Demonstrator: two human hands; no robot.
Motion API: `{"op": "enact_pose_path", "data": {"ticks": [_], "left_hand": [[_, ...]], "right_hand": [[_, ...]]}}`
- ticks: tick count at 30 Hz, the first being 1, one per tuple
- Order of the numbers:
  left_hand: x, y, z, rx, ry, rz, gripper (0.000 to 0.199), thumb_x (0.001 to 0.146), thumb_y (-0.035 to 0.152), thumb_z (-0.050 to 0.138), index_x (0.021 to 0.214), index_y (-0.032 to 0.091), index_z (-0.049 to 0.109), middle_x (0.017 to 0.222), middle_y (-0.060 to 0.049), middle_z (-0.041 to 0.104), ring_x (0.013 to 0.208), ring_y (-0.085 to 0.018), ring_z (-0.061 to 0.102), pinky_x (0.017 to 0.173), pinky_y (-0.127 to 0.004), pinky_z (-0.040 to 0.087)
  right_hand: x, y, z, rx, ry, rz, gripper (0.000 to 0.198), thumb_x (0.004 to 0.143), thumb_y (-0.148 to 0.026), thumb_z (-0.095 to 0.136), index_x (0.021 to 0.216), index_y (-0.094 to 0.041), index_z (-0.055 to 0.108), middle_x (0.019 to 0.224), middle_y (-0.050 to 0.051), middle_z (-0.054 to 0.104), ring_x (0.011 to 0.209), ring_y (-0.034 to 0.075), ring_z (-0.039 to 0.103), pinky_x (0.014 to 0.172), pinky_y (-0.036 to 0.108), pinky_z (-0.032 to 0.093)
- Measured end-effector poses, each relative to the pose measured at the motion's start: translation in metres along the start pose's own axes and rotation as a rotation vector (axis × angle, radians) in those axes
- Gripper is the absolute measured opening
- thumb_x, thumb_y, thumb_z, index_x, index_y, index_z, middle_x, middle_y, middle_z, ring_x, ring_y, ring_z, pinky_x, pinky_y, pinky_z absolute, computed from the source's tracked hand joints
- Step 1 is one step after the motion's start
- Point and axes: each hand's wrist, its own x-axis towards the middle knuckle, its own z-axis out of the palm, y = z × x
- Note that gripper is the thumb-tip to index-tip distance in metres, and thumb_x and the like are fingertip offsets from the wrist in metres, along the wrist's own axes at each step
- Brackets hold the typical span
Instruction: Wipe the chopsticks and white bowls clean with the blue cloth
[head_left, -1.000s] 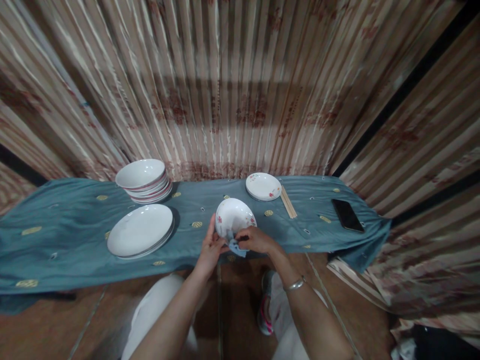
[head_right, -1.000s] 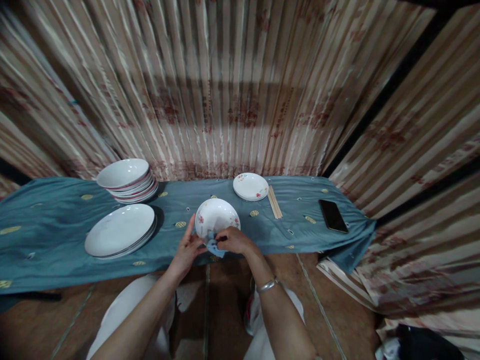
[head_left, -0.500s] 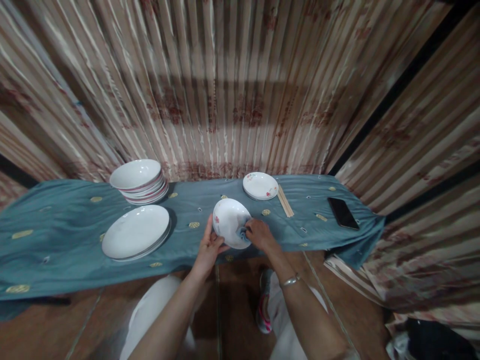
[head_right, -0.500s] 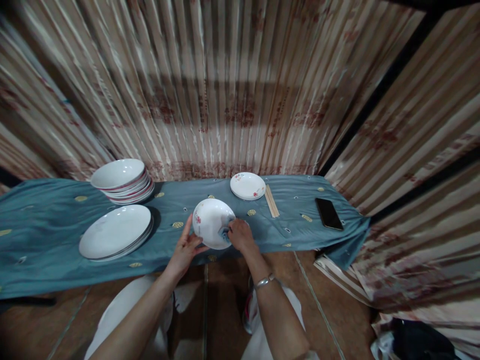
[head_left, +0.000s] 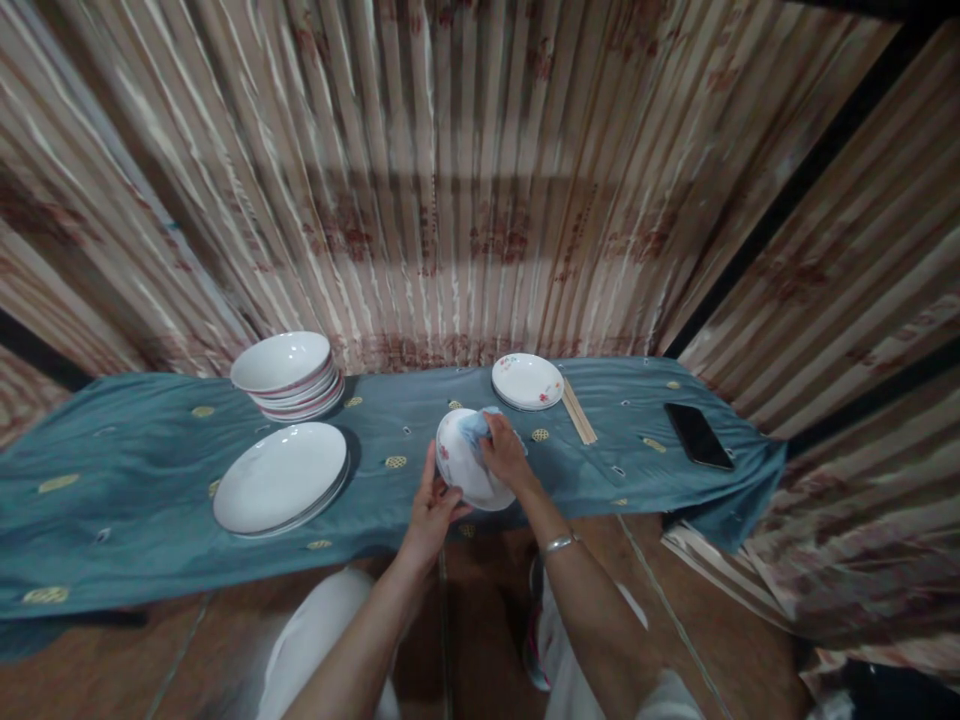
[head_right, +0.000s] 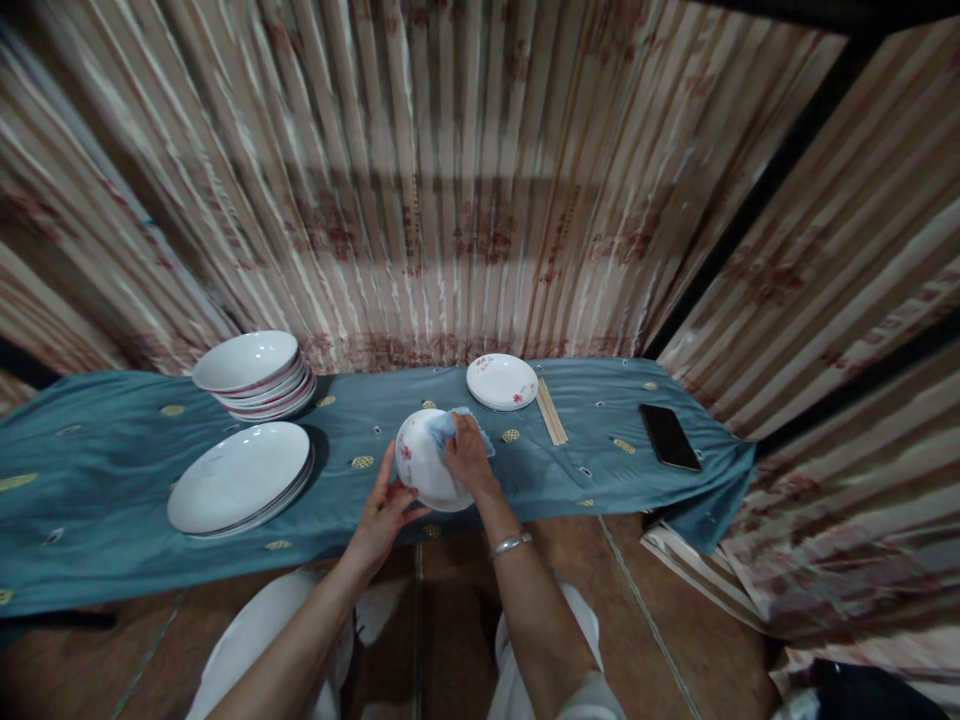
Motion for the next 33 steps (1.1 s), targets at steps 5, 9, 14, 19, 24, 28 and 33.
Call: {"op": "enact_pose_path", "data": {"ticks": [5, 9, 14, 19, 24, 28, 33], "left_hand": [[-0.002, 0.0, -0.001, -0.002, 0.002, -0.002, 0.1, 0.066, 0.021, 0.07, 0.148, 0.032, 0.015, 0.113, -0.007, 0.064, 0.082, -0.017, 0.063, 0.071, -0.033, 0.056], [-0.002, -0.001, -0.002, -0.019, -0.006, 0.0, 0.101, 0.066, 0.021, 0.069, 0.149, 0.032, 0.013, 0.116, -0.008, 0.063, 0.085, -0.018, 0.063, 0.071, -0.034, 0.056], [-0.002, 0.0, -0.003, -0.028, 0.01, -0.013, 0.101, 0.065, 0.021, 0.07, 0.149, 0.03, 0.014, 0.115, -0.008, 0.064, 0.083, -0.018, 0.064, 0.071, -0.035, 0.056], [-0.001, -0.002, -0.004, -0.078, 0.041, -0.021, 0.102, 0.064, 0.019, 0.071, 0.149, 0.029, 0.015, 0.113, -0.008, 0.065, 0.083, -0.019, 0.064, 0.069, -0.035, 0.057], [-0.002, -0.001, -0.003, -0.113, 0.057, -0.047, 0.103, 0.061, 0.018, 0.074, 0.148, 0.028, 0.02, 0.108, -0.008, 0.067, 0.086, -0.02, 0.064, 0.07, -0.034, 0.056], [-0.004, 0.003, -0.002, -0.116, 0.028, -0.042, 0.102, 0.059, 0.019, 0.075, 0.146, 0.034, 0.023, 0.115, -0.006, 0.065, 0.085, -0.019, 0.064, 0.068, -0.031, 0.056], [-0.002, 0.003, -0.006, -0.134, -0.011, -0.035, 0.102, 0.06, 0.021, 0.072, 0.147, 0.03, 0.02, 0.092, -0.001, 0.068, 0.073, -0.016, 0.063, 0.066, -0.032, 0.055]], "right_hand": [[0.012, -0.021, 0.001, 0.182, -0.089, 0.023, 0.048, 0.084, -0.018, 0.044, 0.131, -0.011, 0.045, 0.142, 0.017, 0.04, 0.134, 0.024, 0.033, 0.112, 0.043, 0.027], [0.013, -0.041, -0.001, 0.37, -0.131, -0.013, 0.047, 0.084, -0.019, 0.046, 0.13, -0.019, 0.049, 0.143, 0.011, 0.041, 0.134, 0.02, 0.034, 0.113, 0.039, 0.025], [0.003, -0.063, -0.007, 0.61, -0.171, -0.071, 0.037, 0.083, -0.021, 0.05, 0.119, -0.02, 0.06, 0.136, 0.009, 0.049, 0.128, 0.017, 0.043, 0.108, 0.033, 0.031], [-0.012, -0.072, -0.02, 0.8, -0.294, -0.037, 0.028, 0.077, -0.022, 0.056, 0.102, -0.021, 0.068, 0.12, 0.006, 0.061, 0.117, 0.018, 0.052, 0.103, 0.034, 0.036], [-0.022, -0.07, -0.033, 0.925, -0.486, 0.113, 0.027, 0.07, -0.027, 0.061, 0.093, -0.018, 0.07, 0.096, 0.003, 0.068, 0.092, 0.017, 0.06, 0.088, 0.032, 0.044], [-0.026, -0.067, -0.044, 0.957, -0.613, 0.215, 0.027, 0.065, -0.03, 0.064, 0.087, -0.017, 0.072, 0.083, 0.001, 0.067, 0.078, 0.015, 0.058, 0.078, 0.028, 0.045], [-0.029, -0.058, -0.057, 0.896, -0.75, 0.251, 0.023, 0.062, -0.029, 0.066, 0.08, -0.017, 0.073, 0.072, -0.002, 0.065, 0.066, 0.011, 0.053, 0.069, 0.025, 0.042]]}}
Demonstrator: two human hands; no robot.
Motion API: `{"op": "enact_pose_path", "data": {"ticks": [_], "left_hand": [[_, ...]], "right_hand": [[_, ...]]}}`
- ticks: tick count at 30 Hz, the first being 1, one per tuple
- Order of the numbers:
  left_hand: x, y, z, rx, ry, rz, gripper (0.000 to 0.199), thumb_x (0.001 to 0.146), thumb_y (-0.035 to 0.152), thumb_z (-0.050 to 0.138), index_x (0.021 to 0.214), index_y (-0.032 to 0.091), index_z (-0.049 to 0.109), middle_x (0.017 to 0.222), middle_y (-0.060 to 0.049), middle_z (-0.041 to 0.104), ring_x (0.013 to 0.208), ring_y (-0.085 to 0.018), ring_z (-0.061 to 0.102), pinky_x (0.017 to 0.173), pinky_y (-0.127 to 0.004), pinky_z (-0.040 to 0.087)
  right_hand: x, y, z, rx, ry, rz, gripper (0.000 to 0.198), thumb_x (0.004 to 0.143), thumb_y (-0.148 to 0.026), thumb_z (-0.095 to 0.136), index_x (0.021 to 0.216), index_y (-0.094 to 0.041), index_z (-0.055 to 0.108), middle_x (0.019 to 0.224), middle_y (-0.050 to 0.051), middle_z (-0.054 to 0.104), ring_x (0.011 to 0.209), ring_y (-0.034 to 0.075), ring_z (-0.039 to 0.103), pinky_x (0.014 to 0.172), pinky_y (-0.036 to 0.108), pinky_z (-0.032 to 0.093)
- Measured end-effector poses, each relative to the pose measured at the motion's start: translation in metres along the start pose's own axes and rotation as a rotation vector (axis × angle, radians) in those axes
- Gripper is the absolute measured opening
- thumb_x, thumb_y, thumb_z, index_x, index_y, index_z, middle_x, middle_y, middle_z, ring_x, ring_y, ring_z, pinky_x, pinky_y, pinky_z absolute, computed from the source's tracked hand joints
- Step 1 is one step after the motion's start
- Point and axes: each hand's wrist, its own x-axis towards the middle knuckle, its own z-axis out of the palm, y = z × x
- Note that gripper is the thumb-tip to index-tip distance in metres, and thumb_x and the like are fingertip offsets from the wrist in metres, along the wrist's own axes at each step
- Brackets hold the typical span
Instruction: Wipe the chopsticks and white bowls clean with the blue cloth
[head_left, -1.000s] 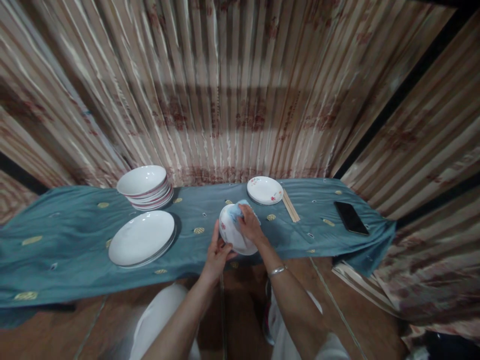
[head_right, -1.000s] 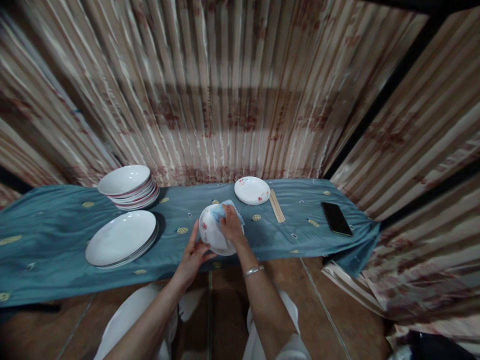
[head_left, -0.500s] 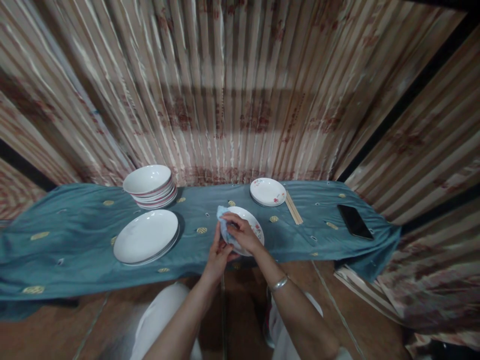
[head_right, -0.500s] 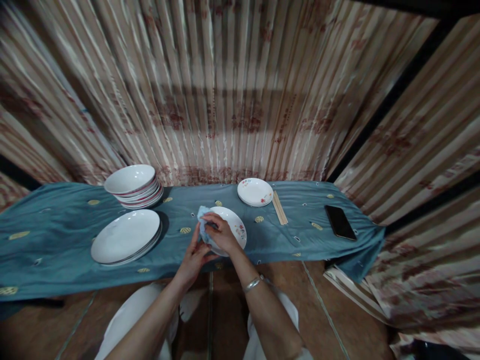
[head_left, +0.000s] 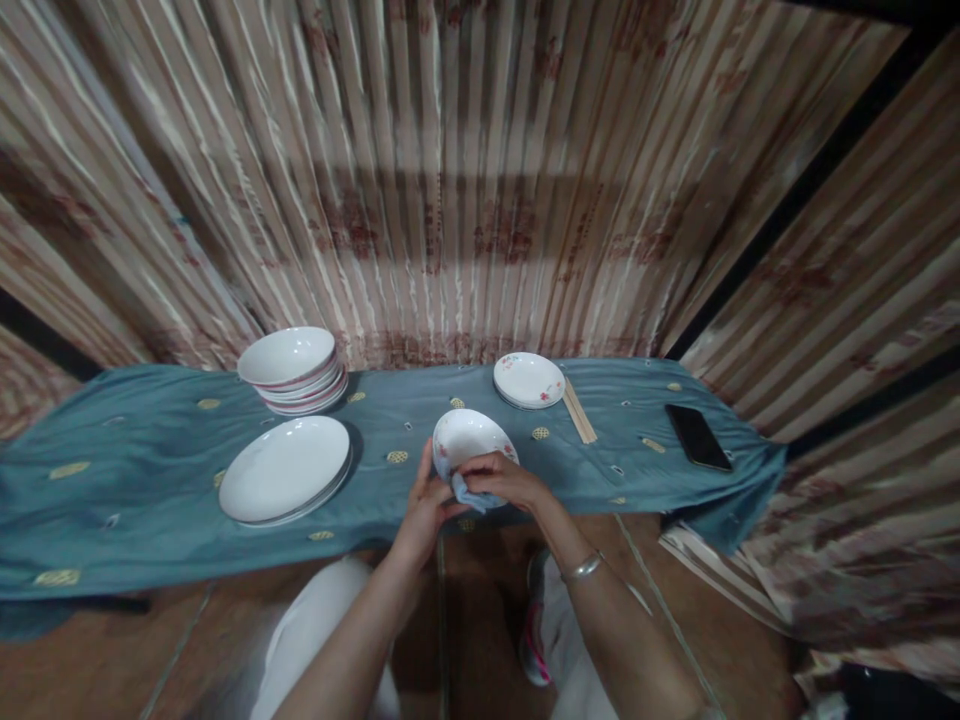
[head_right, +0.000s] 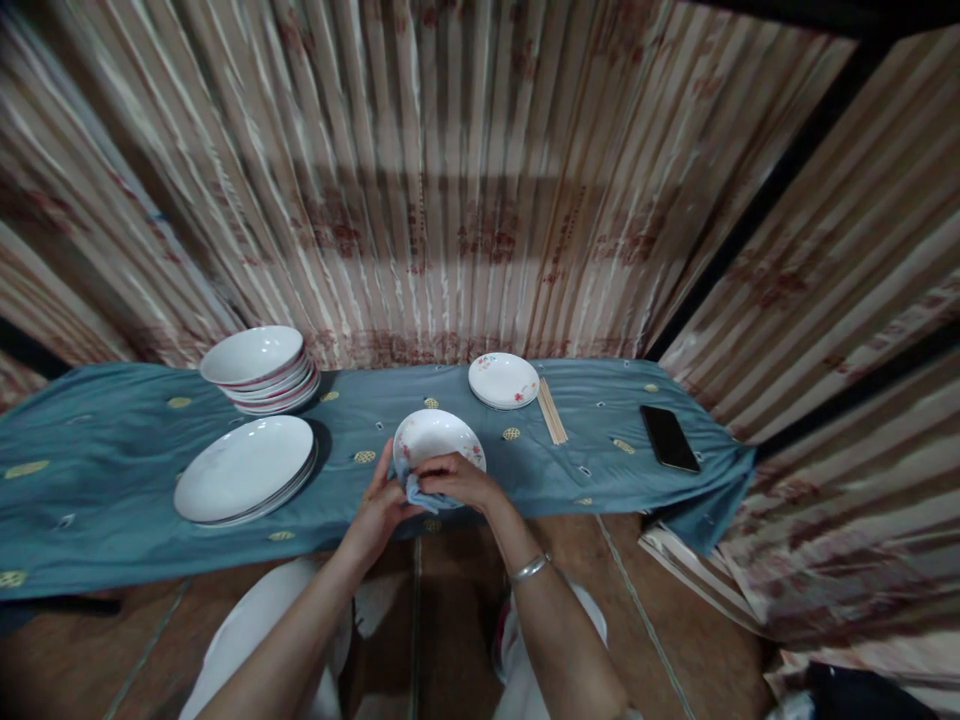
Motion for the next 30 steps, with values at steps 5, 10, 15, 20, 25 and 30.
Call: {"op": "enact_pose_path", "data": {"ticks": [5, 10, 15, 20, 25, 30], "left_hand": [[0.002, 0.0, -0.002, 0.03, -0.024, 0.001, 0.097, 0.065, 0.022, 0.068, 0.148, 0.029, 0.019, 0.075, 0.002, 0.065, 0.067, -0.015, 0.062, 0.066, -0.032, 0.054], [0.002, 0.0, -0.001, 0.079, -0.019, 0.032, 0.097, 0.064, 0.025, 0.072, 0.147, 0.03, 0.022, 0.097, -0.004, 0.068, 0.076, -0.019, 0.064, 0.068, -0.035, 0.055], [0.003, -0.002, -0.004, 0.109, -0.042, 0.041, 0.098, 0.065, 0.028, 0.073, 0.148, 0.03, 0.02, 0.117, -0.009, 0.063, 0.094, -0.025, 0.063, 0.072, -0.039, 0.056], [0.003, -0.002, -0.004, 0.14, -0.046, 0.043, 0.099, 0.065, 0.03, 0.074, 0.148, 0.03, 0.02, 0.115, -0.008, 0.064, 0.097, -0.026, 0.062, 0.072, -0.037, 0.057], [0.002, 0.001, 0.001, 0.131, -0.045, 0.041, 0.1, 0.064, 0.03, 0.075, 0.148, 0.03, 0.02, 0.115, -0.008, 0.064, 0.097, -0.025, 0.062, 0.072, -0.037, 0.057], [0.002, 0.001, 0.001, 0.131, -0.04, 0.04, 0.099, 0.065, 0.03, 0.074, 0.148, 0.03, 0.019, 0.111, -0.006, 0.066, 0.094, -0.024, 0.063, 0.071, -0.036, 0.057]], "right_hand": [[-0.014, 0.005, -0.015, -0.115, -0.097, 0.035, 0.021, 0.062, -0.03, 0.068, 0.076, -0.016, 0.071, 0.067, -0.003, 0.061, 0.061, 0.009, 0.048, 0.063, 0.023, 0.039], [-0.029, 0.012, -0.031, -0.31, -0.089, 0.098, 0.018, 0.067, -0.027, 0.064, 0.079, -0.016, 0.071, 0.064, -0.004, 0.06, 0.058, 0.009, 0.047, 0.058, 0.022, 0.036], [-0.034, 0.014, -0.038, -0.646, 0.105, 0.126, 0.013, 0.07, -0.018, 0.06, 0.075, -0.016, 0.072, 0.066, 0.0, 0.065, 0.062, 0.013, 0.055, 0.058, 0.023, 0.039], [-0.027, 0.016, -0.037, -0.968, 0.3, 0.081, 0.012, 0.076, -0.018, 0.059, 0.078, -0.017, 0.07, 0.082, 0.006, 0.07, 0.077, 0.019, 0.063, 0.07, 0.028, 0.044], [-0.01, 0.032, -0.039, -1.117, 0.487, -0.042, 0.019, 0.083, -0.014, 0.051, 0.093, -0.015, 0.067, 0.104, 0.012, 0.067, 0.102, 0.022, 0.06, 0.093, 0.035, 0.043], [0.015, 0.046, -0.037, -1.029, 0.546, -0.15, 0.037, 0.082, -0.011, 0.048, 0.117, -0.011, 0.059, 0.129, 0.017, 0.055, 0.123, 0.023, 0.048, 0.107, 0.039, 0.034]]}}
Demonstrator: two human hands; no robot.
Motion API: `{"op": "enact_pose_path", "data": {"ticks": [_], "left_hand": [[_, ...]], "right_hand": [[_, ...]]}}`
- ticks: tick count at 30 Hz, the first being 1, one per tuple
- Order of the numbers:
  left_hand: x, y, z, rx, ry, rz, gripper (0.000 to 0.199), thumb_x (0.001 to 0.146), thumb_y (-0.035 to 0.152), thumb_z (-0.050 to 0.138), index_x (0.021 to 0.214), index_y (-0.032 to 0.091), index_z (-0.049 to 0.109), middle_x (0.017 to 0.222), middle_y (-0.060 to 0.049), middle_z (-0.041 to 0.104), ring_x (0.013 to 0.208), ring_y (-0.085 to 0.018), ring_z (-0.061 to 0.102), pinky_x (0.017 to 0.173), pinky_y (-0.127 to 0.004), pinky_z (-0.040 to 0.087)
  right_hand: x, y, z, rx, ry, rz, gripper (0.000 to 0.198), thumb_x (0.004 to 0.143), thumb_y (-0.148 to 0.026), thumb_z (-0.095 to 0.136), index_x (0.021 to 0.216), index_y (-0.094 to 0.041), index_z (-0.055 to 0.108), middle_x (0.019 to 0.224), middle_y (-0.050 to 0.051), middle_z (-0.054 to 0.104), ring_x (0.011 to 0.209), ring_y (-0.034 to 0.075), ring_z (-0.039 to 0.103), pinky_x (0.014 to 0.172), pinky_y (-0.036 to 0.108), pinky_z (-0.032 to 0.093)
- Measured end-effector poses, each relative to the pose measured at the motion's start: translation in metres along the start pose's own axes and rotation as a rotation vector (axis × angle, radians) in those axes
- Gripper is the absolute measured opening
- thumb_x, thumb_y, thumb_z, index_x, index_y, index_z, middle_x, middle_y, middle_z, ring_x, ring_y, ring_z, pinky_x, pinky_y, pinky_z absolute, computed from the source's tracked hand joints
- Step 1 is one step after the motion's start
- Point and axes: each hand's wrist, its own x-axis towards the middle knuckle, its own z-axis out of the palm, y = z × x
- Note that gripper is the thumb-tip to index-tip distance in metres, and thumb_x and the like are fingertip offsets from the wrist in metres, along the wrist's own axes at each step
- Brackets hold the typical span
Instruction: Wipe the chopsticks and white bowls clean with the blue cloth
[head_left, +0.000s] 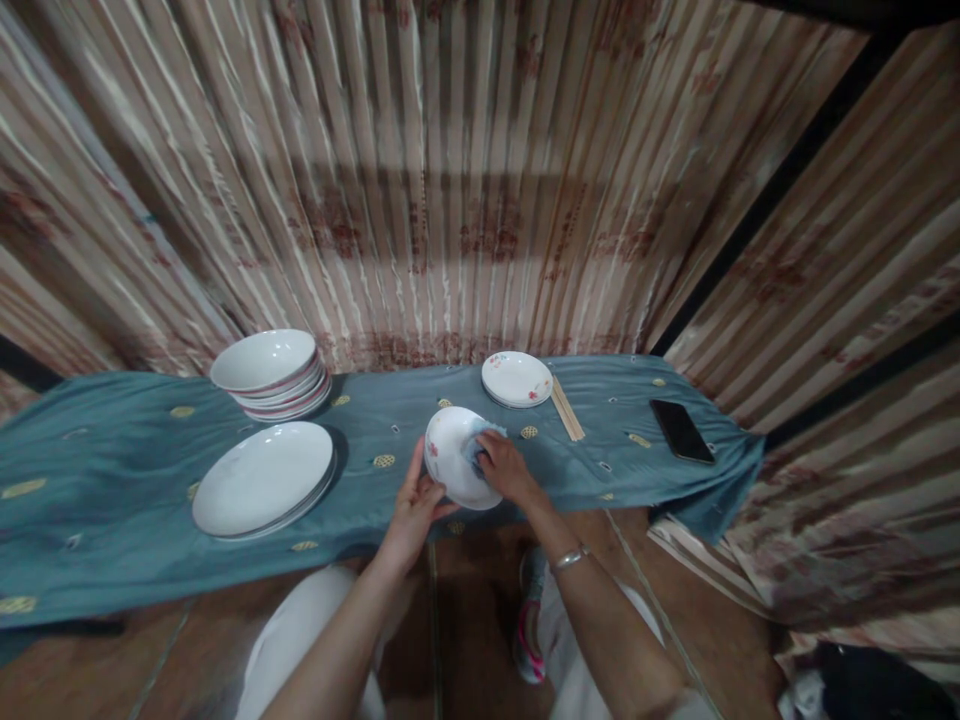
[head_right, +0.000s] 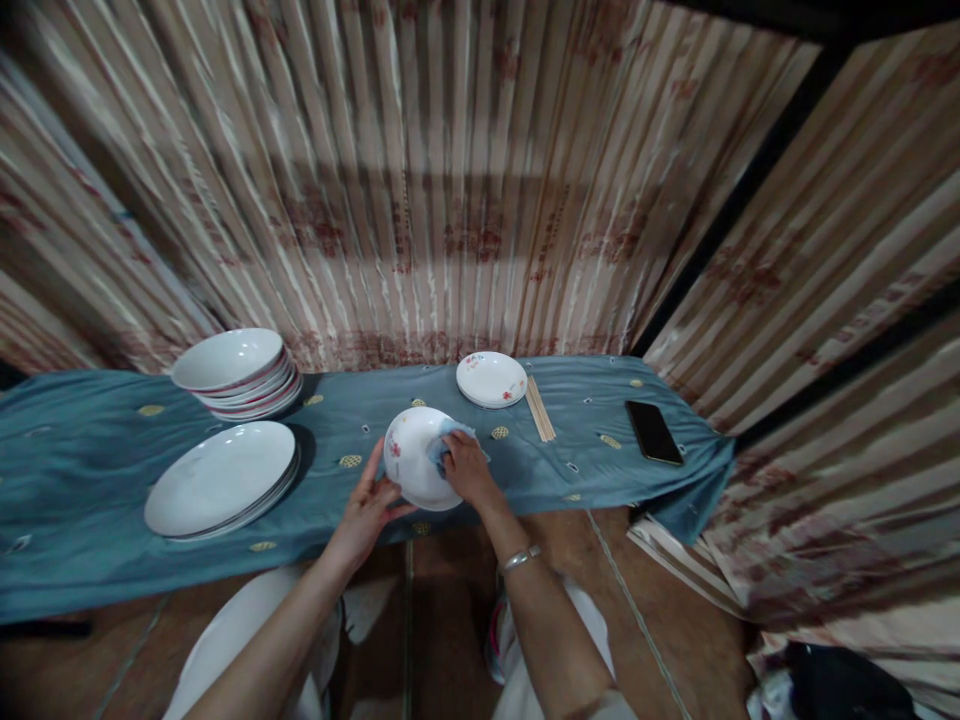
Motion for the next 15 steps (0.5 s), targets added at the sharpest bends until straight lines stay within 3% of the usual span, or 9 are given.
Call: {"op": "enact_pose_path", "data": {"ticks": [7, 15], "left_hand": [[0.002, -0.003, -0.003, 0.006, -0.003, 0.003, 0.1, 0.065, 0.03, 0.074, 0.148, 0.03, 0.018, 0.111, -0.007, 0.066, 0.09, -0.022, 0.064, 0.069, -0.034, 0.057], [0.001, -0.008, -0.007, -0.041, -0.005, 0.006, 0.1, 0.065, 0.031, 0.074, 0.148, 0.03, 0.018, 0.104, -0.005, 0.067, 0.085, -0.019, 0.064, 0.071, -0.034, 0.056]], "right_hand": [[0.02, -0.015, 0.021, 0.222, 0.029, -0.085, 0.043, 0.084, -0.015, 0.046, 0.126, -0.015, 0.055, 0.138, 0.015, 0.047, 0.129, 0.026, 0.042, 0.108, 0.046, 0.032], [0.015, -0.047, 0.019, 0.472, -0.019, -0.148, 0.042, 0.084, -0.017, 0.048, 0.124, -0.024, 0.059, 0.138, 0.007, 0.049, 0.129, 0.021, 0.042, 0.111, 0.041, 0.029]]}}
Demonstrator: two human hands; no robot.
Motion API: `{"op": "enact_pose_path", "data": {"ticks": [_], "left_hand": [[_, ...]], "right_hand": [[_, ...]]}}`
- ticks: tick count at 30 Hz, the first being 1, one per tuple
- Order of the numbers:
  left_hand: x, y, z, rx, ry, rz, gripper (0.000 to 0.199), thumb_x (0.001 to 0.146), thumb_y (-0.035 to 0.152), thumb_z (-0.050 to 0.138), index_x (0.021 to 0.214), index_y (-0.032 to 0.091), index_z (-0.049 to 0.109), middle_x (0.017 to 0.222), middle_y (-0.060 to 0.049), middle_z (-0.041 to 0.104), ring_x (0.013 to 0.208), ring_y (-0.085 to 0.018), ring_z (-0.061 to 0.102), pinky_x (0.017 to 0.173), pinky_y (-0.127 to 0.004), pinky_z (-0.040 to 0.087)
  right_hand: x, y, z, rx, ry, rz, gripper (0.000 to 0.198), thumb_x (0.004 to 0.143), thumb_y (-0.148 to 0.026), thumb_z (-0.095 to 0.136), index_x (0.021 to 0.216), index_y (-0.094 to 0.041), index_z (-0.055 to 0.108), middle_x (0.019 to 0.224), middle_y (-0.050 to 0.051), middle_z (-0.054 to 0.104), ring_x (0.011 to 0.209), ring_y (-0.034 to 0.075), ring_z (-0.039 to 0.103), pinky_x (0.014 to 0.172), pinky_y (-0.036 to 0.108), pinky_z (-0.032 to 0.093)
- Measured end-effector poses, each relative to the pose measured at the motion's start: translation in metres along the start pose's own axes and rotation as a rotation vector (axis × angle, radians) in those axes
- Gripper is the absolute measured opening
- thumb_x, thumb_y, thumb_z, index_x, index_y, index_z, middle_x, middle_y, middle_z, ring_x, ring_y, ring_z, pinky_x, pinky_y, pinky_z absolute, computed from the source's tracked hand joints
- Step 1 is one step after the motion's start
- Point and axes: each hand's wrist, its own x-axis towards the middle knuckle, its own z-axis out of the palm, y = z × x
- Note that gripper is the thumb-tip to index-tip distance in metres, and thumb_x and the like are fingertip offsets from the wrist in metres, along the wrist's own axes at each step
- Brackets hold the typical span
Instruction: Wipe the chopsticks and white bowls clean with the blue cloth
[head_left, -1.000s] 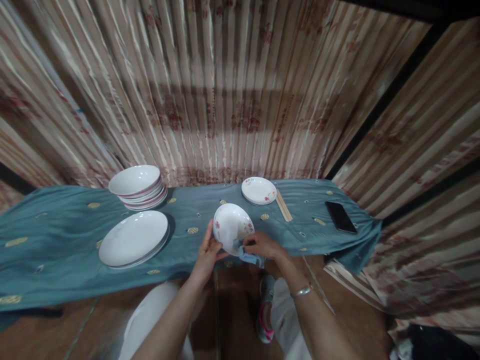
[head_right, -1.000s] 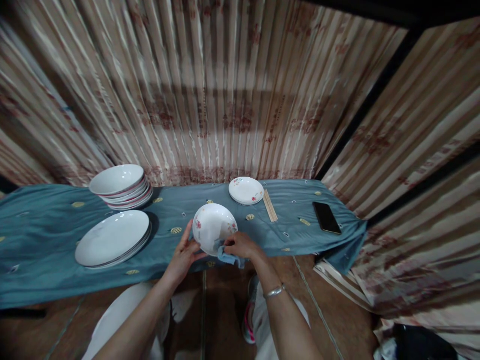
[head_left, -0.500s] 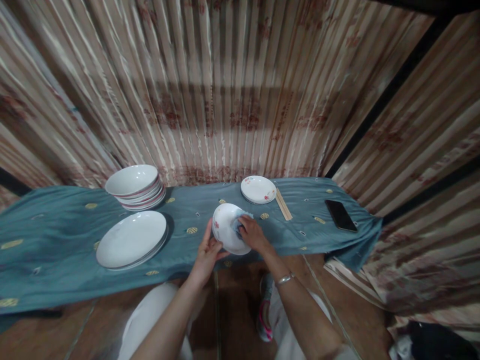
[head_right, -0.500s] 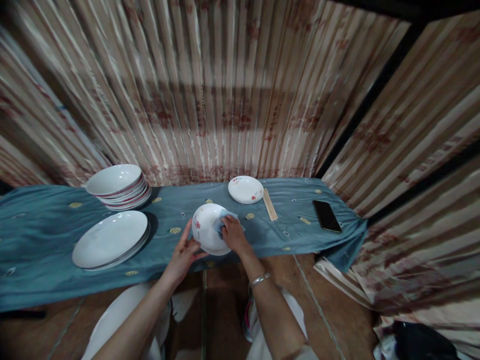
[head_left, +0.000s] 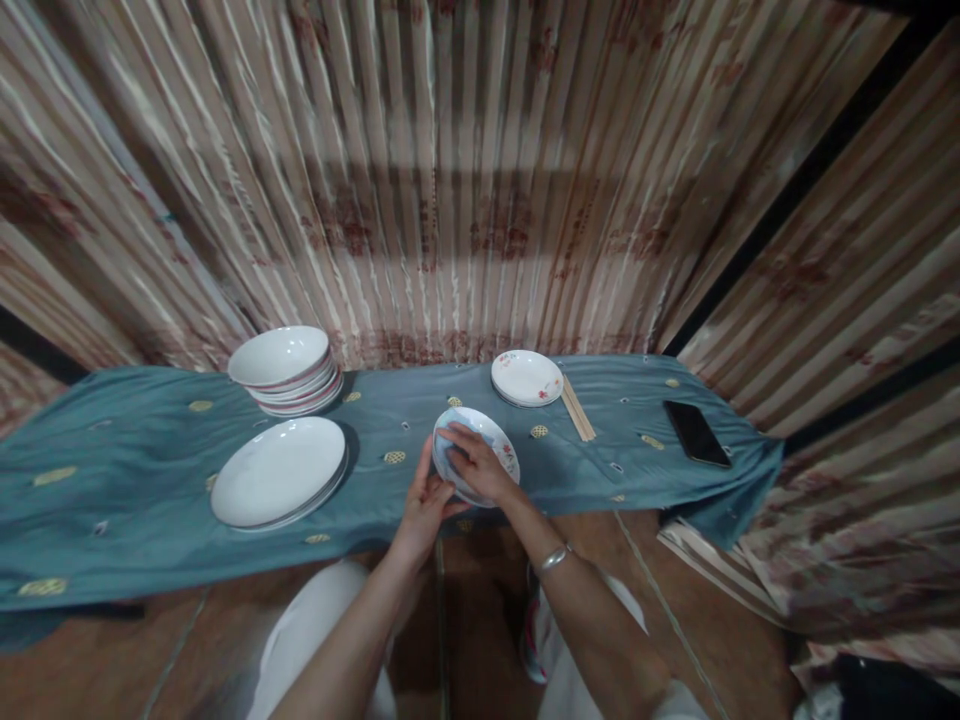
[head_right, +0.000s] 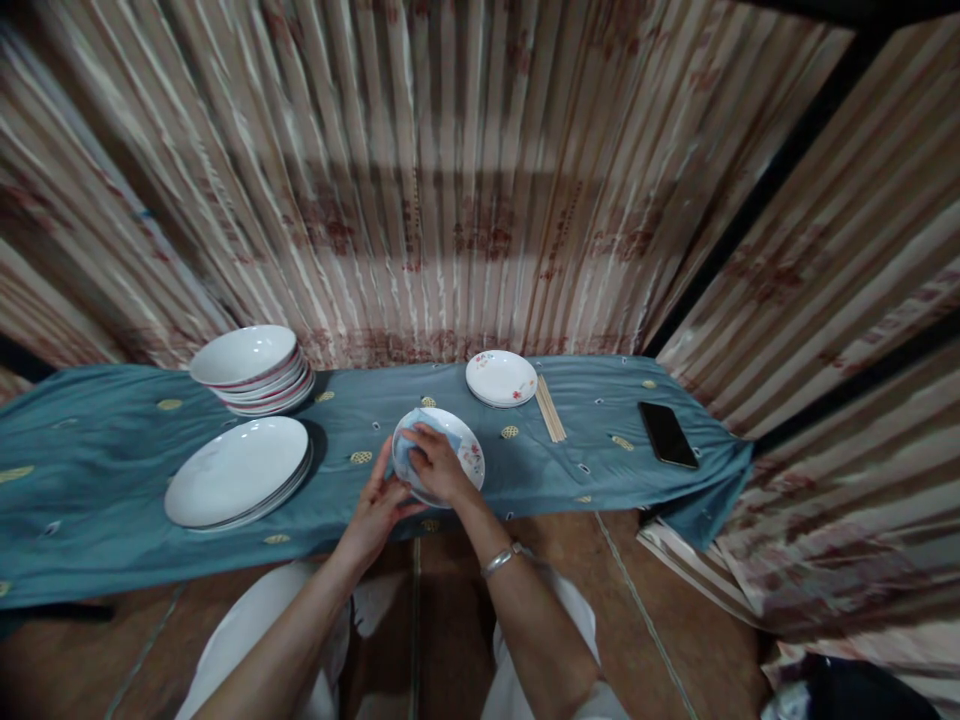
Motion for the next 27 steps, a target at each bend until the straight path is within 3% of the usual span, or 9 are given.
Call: {"op": "enact_pose_path", "data": {"ticks": [8, 13, 17, 20, 24, 27], "left_hand": [[0.001, 0.0, -0.003, -0.01, 0.009, -0.007, 0.105, 0.062, 0.035, 0.077, 0.148, 0.031, 0.018, 0.11, -0.007, 0.067, 0.086, -0.021, 0.065, 0.071, -0.035, 0.056], [-0.001, 0.003, 0.0, -0.015, 0.008, -0.015, 0.105, 0.062, 0.033, 0.077, 0.148, 0.029, 0.018, 0.101, -0.005, 0.069, 0.076, -0.018, 0.065, 0.071, -0.036, 0.056], [-0.002, 0.005, 0.001, -0.012, 0.026, -0.014, 0.103, 0.061, 0.025, 0.076, 0.148, 0.029, 0.02, 0.092, -0.003, 0.068, 0.074, -0.017, 0.063, 0.069, -0.033, 0.056], [-0.003, 0.005, 0.001, -0.011, 0.013, 0.0, 0.1, 0.063, 0.024, 0.074, 0.147, 0.029, 0.021, 0.097, -0.003, 0.067, 0.08, -0.019, 0.063, 0.071, -0.035, 0.056], [-0.002, 0.007, 0.001, 0.02, 0.005, -0.008, 0.1, 0.062, 0.026, 0.074, 0.147, 0.03, 0.023, 0.1, -0.004, 0.067, 0.083, -0.02, 0.063, 0.073, -0.038, 0.056], [-0.002, 0.008, 0.002, 0.045, 0.01, -0.009, 0.098, 0.063, 0.025, 0.073, 0.147, 0.03, 0.023, 0.101, -0.004, 0.067, 0.084, -0.02, 0.063, 0.073, -0.037, 0.056]], "right_hand": [[-0.02, -0.024, -0.012, 0.277, -0.153, 0.031, 0.03, 0.081, -0.02, 0.05, 0.105, -0.021, 0.068, 0.116, 0.004, 0.065, 0.109, 0.018, 0.058, 0.1, 0.034, 0.04], [-0.03, -0.026, -0.029, 0.327, -0.291, 0.167, 0.021, 0.077, -0.022, 0.055, 0.09, -0.018, 0.071, 0.09, 0.001, 0.07, 0.086, 0.016, 0.061, 0.082, 0.028, 0.046], [-0.037, -0.018, -0.044, 0.204, -0.397, 0.267, 0.021, 0.072, -0.017, 0.054, 0.083, -0.015, 0.071, 0.073, -0.001, 0.066, 0.067, 0.012, 0.056, 0.064, 0.022, 0.042], [-0.041, -0.014, -0.054, 0.019, -0.39, 0.307, 0.018, 0.07, -0.017, 0.056, 0.078, -0.015, 0.072, 0.067, -0.002, 0.064, 0.061, 0.011, 0.053, 0.059, 0.021, 0.038], [-0.043, -0.011, -0.062, -0.26, -0.33, 0.312, 0.016, 0.073, -0.02, 0.056, 0.072, -0.018, 0.071, 0.065, -0.001, 0.065, 0.063, 0.014, 0.056, 0.06, 0.023, 0.037], [-0.041, -0.005, -0.061, -0.408, -0.245, 0.305, 0.017, 0.077, -0.02, 0.053, 0.076, -0.019, 0.07, 0.077, 0.002, 0.069, 0.075, 0.017, 0.061, 0.069, 0.025, 0.041]]}}
